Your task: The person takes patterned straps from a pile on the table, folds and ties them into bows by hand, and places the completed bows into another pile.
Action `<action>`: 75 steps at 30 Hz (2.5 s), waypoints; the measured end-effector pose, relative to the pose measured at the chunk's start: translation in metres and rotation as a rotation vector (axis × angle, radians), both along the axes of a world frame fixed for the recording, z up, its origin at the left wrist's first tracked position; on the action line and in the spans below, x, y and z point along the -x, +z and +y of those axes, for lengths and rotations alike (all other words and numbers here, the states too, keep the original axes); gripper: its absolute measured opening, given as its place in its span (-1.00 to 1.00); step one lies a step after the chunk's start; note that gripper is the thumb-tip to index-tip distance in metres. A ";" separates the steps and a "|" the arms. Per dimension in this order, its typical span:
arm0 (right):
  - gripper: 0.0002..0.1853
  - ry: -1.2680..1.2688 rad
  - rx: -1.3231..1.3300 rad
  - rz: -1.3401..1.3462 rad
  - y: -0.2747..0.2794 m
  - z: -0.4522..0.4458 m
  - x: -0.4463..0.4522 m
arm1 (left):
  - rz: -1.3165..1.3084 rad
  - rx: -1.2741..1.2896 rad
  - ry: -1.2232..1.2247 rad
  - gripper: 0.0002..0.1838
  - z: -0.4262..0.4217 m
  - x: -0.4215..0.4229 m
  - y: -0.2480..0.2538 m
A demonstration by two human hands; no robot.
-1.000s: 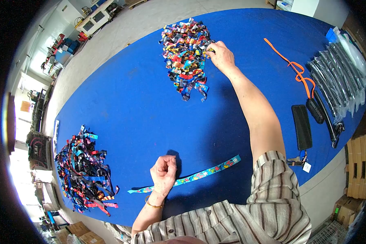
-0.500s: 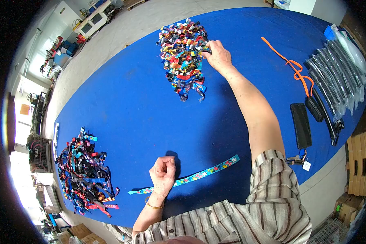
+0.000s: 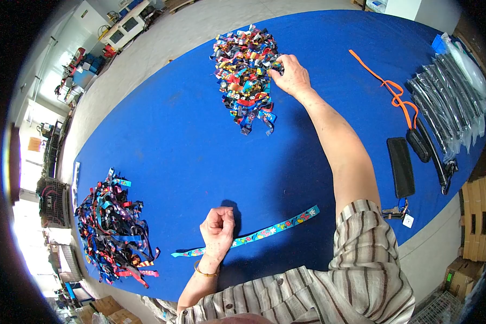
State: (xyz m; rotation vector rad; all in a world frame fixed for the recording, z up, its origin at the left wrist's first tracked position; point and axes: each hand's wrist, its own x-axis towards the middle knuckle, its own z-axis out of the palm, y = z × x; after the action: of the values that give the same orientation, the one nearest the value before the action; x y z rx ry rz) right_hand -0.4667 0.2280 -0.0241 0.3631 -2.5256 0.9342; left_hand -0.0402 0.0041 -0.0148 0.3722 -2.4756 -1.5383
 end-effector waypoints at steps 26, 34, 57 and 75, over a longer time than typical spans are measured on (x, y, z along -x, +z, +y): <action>-0.80 -0.074 0.012 -0.091 0.010 0.073 -0.138 | 0.124 -0.585 -0.175 -0.83 -0.010 0.011 0.047; -0.64 0.144 -0.295 -0.008 0.014 0.066 -0.220 | 0.261 -1.375 -0.506 -0.74 -0.047 -0.069 0.215; -0.66 0.129 -0.422 0.055 0.006 0.061 -0.208 | 0.503 -1.911 -1.382 -0.64 -0.095 -0.088 0.204; -0.65 0.141 -0.434 0.067 0.005 0.063 -0.206 | -0.331 -1.352 -2.160 -0.78 -0.088 -0.055 0.202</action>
State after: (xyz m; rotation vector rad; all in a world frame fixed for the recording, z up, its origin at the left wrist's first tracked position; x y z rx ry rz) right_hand -0.2612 0.2910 -0.0192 0.6970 -2.6531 0.4010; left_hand 0.0145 -0.0835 0.1872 -2.7378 -0.4576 -3.3189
